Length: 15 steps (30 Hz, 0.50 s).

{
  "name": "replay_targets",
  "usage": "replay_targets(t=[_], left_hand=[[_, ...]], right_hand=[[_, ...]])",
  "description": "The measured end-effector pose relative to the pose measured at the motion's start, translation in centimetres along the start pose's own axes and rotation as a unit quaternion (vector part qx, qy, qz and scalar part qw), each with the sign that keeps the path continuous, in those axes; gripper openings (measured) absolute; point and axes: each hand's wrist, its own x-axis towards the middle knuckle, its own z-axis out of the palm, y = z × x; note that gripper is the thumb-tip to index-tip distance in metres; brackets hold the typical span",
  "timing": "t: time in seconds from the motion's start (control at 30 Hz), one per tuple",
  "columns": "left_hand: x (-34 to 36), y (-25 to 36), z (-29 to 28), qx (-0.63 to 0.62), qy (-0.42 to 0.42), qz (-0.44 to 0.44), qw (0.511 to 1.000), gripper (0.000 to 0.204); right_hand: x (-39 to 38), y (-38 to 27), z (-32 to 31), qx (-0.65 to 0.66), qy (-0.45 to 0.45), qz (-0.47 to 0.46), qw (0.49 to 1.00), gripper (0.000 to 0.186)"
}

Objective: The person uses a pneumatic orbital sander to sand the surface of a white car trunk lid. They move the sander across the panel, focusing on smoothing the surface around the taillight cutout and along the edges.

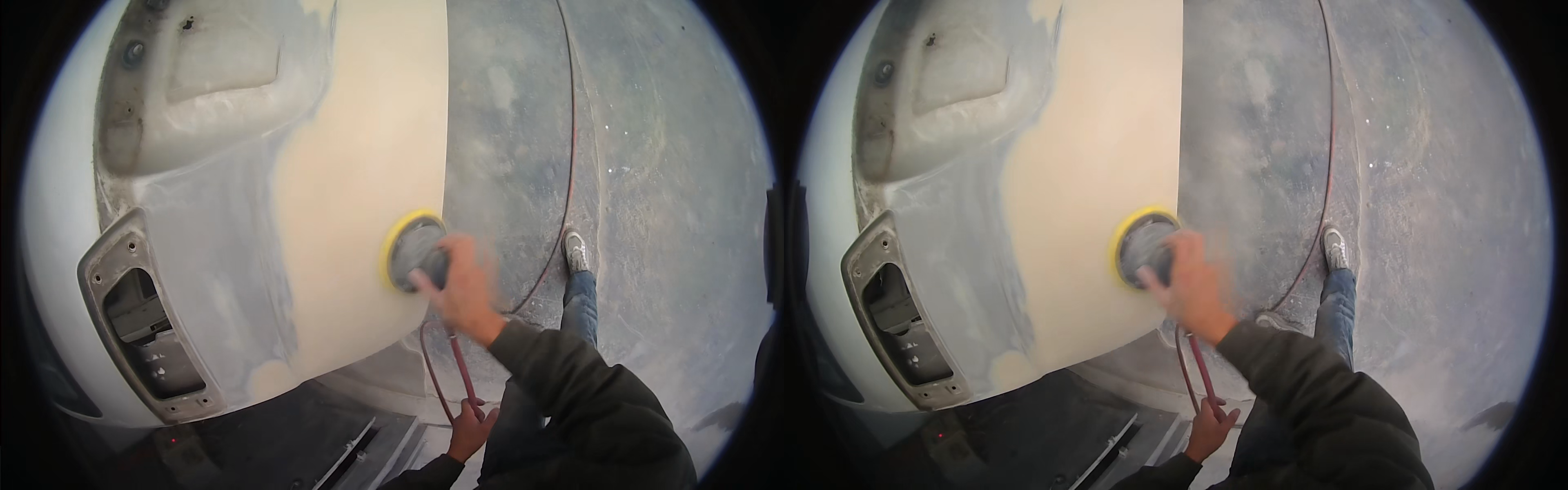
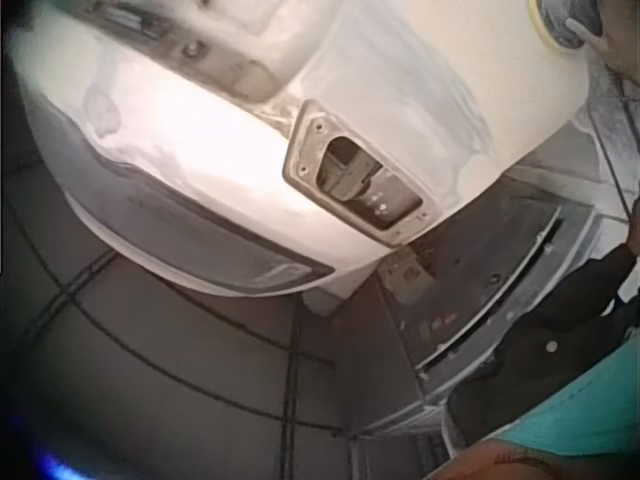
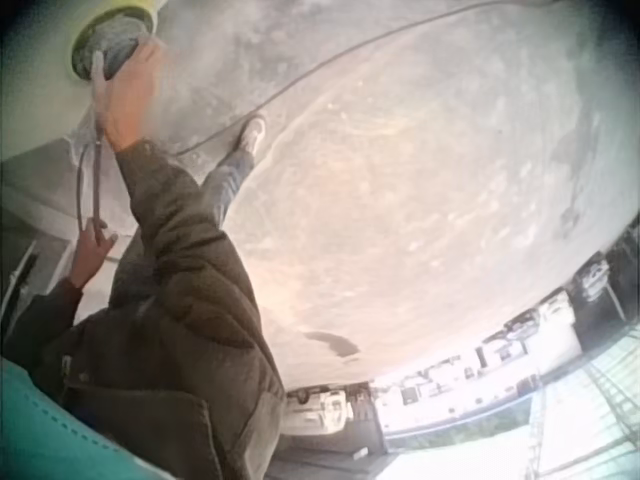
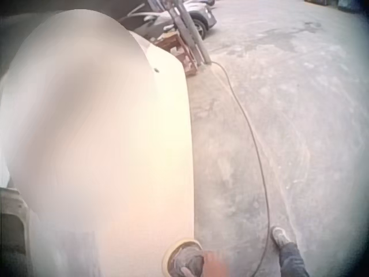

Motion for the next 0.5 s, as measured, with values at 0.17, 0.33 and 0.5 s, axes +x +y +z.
replay_targets(t=[0.17,0.33,0.5], left_hand=[[0.1,-1.0,-0.7,-0.034,0.034,0.070,0.996,0.052],[0.2,-0.1,-0.7,-0.034,-0.006,-0.009,0.999,0.053],[0.2,0.8,0.0,0.004,-0.025,-0.003,1.000,0.047]], right_hand=[[-2.3,-9.7,2.0,0.015,-0.146,-0.156,0.977,0.059],[-2.2,-5.6,1.8,0.005,-0.078,-0.087,0.993,0.055],[0.7,0.1,-1.2,-0.027,-0.007,0.018,0.999,0.054]])
